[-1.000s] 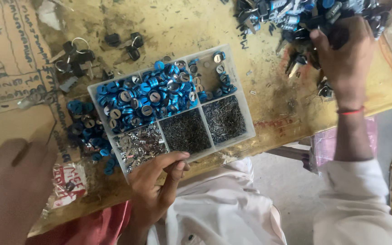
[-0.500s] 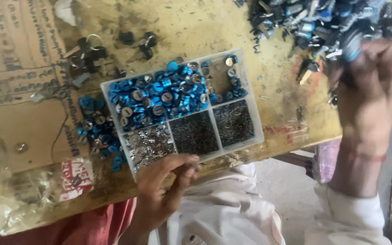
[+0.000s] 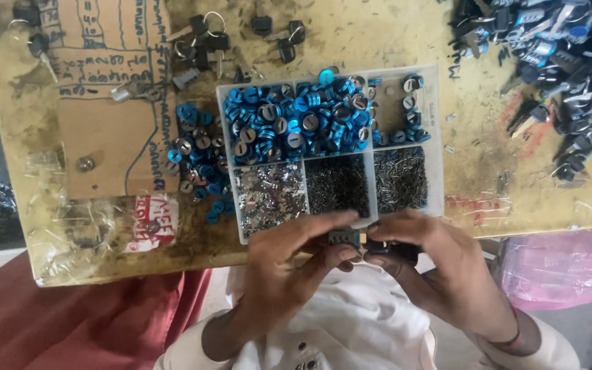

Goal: The person assembles keyrings by hand, inserting small metal pins into blue plastic caps and attaching them to metal keyrings. The person repeatedly picks components from a compartmentalized tray, assembles each unit, and places the finished keyrings on the table.

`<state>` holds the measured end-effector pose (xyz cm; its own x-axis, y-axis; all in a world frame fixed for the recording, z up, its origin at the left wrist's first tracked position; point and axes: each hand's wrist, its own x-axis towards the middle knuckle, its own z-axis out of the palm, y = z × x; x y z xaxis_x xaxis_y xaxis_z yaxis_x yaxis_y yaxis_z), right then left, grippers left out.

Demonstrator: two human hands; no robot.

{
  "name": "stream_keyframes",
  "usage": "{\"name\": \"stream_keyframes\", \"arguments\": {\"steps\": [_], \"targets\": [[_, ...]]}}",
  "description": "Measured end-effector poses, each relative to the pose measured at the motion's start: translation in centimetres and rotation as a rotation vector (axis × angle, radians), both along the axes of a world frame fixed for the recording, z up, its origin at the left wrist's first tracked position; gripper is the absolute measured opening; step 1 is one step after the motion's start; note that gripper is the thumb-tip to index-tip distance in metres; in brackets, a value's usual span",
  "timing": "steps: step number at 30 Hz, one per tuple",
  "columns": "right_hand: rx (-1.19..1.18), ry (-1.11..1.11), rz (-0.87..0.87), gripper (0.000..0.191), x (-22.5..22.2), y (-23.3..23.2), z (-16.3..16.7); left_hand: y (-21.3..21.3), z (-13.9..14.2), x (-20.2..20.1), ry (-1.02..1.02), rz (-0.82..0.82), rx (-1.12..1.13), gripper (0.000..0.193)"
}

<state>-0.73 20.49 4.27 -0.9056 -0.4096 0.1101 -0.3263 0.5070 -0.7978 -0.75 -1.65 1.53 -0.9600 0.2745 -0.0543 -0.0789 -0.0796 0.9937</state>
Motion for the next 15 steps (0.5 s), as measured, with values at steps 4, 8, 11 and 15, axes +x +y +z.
{"name": "stream_keyframes", "arguments": {"steps": [4, 8, 11, 15], "targets": [[0.128, 0.179, 0.139, 0.046, -1.3, -0.4, 0.8, -1.0, 0.0, 0.1, -0.147, -0.056, -0.017, 0.024], [0.228, 0.228, 0.260, 0.043, -1.9, -0.6, 1.9, -1.7, -0.3, 0.2, -0.224, -0.104, 0.112, 0.020], [0.271, 0.219, 0.290, 0.047, -1.9, -0.9, 2.6, -1.8, -0.7, 0.4, -0.276, -0.124, 0.182, 0.020], [0.315, 0.228, 0.255, 0.054, -1.5, -0.6, 2.7, -1.8, -1.5, 0.4, -0.299, -0.103, 0.236, 0.019]]}}
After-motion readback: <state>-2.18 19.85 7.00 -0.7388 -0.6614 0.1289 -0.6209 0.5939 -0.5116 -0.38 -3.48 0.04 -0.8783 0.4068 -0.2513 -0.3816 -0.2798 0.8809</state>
